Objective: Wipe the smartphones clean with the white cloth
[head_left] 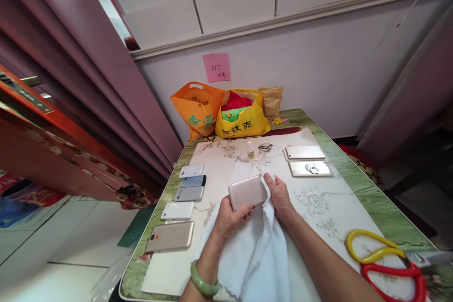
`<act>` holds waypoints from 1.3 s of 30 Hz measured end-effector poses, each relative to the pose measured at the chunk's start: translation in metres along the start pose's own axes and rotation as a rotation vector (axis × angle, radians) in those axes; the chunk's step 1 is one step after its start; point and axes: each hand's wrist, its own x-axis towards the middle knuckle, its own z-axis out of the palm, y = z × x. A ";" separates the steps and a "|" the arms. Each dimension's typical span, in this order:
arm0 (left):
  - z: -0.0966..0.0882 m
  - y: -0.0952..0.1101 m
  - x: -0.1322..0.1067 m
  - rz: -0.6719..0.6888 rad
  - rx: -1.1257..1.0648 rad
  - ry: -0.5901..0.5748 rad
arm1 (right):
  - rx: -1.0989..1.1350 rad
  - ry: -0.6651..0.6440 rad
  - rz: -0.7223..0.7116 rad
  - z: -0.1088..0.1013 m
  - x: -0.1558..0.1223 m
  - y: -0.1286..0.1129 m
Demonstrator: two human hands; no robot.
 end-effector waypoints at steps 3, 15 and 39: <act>-0.024 0.010 -0.001 -0.142 -0.057 -0.224 | -0.090 -0.079 -0.073 -0.002 0.000 0.000; -0.004 0.009 0.028 -0.049 0.459 -0.175 | -0.329 -0.208 -0.335 -0.004 -0.002 0.001; 0.025 0.008 0.049 0.048 -0.540 0.719 | -0.275 -0.200 -0.149 0.013 -0.018 0.007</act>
